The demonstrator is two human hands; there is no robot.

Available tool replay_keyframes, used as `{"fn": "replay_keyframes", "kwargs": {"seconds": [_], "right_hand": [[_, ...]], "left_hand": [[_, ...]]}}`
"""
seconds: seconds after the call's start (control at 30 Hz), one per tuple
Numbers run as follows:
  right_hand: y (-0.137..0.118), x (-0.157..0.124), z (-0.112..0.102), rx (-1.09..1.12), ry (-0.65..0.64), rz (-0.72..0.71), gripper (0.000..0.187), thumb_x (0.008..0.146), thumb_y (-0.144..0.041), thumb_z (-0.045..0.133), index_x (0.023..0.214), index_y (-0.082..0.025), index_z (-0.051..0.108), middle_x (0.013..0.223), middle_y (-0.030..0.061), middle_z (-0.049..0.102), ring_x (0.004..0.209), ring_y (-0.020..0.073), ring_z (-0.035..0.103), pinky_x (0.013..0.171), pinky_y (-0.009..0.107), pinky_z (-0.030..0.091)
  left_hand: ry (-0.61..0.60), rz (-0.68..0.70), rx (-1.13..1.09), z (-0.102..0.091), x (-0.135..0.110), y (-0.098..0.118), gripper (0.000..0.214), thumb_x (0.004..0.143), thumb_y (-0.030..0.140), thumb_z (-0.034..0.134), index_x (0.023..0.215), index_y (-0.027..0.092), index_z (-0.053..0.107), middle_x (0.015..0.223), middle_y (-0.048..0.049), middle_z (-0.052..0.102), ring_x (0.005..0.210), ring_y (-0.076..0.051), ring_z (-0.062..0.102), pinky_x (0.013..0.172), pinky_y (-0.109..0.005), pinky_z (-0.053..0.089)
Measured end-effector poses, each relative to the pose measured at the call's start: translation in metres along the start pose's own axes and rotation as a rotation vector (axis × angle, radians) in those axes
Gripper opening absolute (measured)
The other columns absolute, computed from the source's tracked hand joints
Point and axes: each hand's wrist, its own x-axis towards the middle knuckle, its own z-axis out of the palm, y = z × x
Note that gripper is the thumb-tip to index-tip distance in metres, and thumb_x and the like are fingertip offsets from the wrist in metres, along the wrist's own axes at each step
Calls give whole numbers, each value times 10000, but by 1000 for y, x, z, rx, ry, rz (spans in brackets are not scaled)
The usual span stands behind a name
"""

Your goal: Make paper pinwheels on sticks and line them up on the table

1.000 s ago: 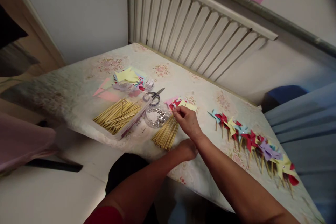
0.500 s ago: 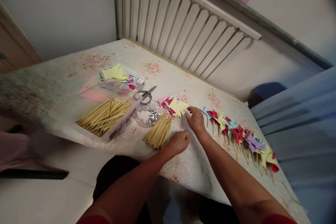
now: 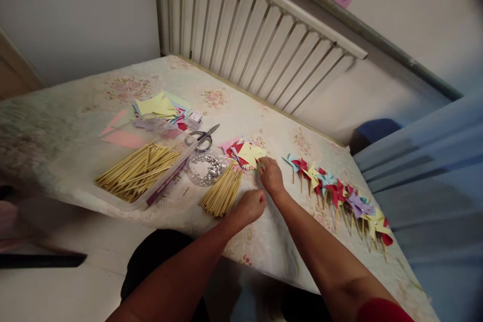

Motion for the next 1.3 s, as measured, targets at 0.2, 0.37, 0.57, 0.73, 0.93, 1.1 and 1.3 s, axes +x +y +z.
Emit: {"fn": "replay_keyframes", "kwargs": {"seconds": [0.2, 0.37, 0.57, 0.73, 0.93, 1.1, 1.3], "right_hand": [[2, 15, -3, 30, 148, 103, 179, 846, -168, 454, 800, -180, 626, 842, 87, 633, 793, 209, 545, 747, 311, 412], [-2, 35, -31, 82, 350, 125, 165, 834, -224, 473, 777, -179, 622, 812, 83, 640, 764, 206, 556, 756, 332, 423], [-13, 30, -74, 441, 380, 217, 101, 746, -238, 540, 745, -188, 628, 820, 53, 709, 751, 184, 626, 777, 329, 482], [-21, 5, -95, 952, 275, 370, 91, 681, -261, 621, 659, -206, 552, 796, 22, 716, 743, 177, 657, 704, 311, 540], [-21, -18, -113, 1267, 136, 508, 197, 587, -262, 724, 597, -196, 539, 685, -21, 660, 618, 132, 604, 631, 316, 582], [-19, -30, -116, 1327, 33, 654, 252, 511, -266, 776, 583, -200, 544, 532, -53, 565, 502, 113, 540, 533, 301, 575], [-21, -41, -105, 1352, -16, 693, 304, 492, -277, 819, 615, -198, 552, 577, -36, 611, 535, 140, 598, 510, 280, 558]], "left_hand": [[28, 4, -19, -1, 0, -1, 147, 793, 156, 453, 698, 175, 564, 741, -35, 635, 700, -145, 532, 639, -272, 337], [29, -70, -182, -5, 0, 2, 119, 774, 160, 471, 684, 177, 545, 688, -20, 599, 662, -138, 535, 640, -268, 370], [96, -269, -836, -12, 4, 6, 157, 750, 273, 593, 858, 167, 551, 867, -65, 618, 763, -169, 610, 689, -297, 460], [294, -231, -1116, -21, 7, 9, 518, 653, 243, 737, 1133, 192, 548, 1317, -132, 517, 1132, -238, 542, 928, -357, 427], [149, 67, -1418, -41, 6, 24, 485, 690, 205, 712, 1153, 208, 566, 1265, -93, 574, 1185, -204, 526, 936, -301, 419], [101, 89, -1399, -50, 5, 30, 424, 704, 274, 715, 1105, 176, 619, 1092, -82, 674, 961, -176, 624, 782, -268, 456], [191, 37, -1355, -41, 10, 22, 417, 694, 316, 735, 1077, 179, 639, 1061, -78, 702, 928, -205, 649, 787, -311, 497]]}}
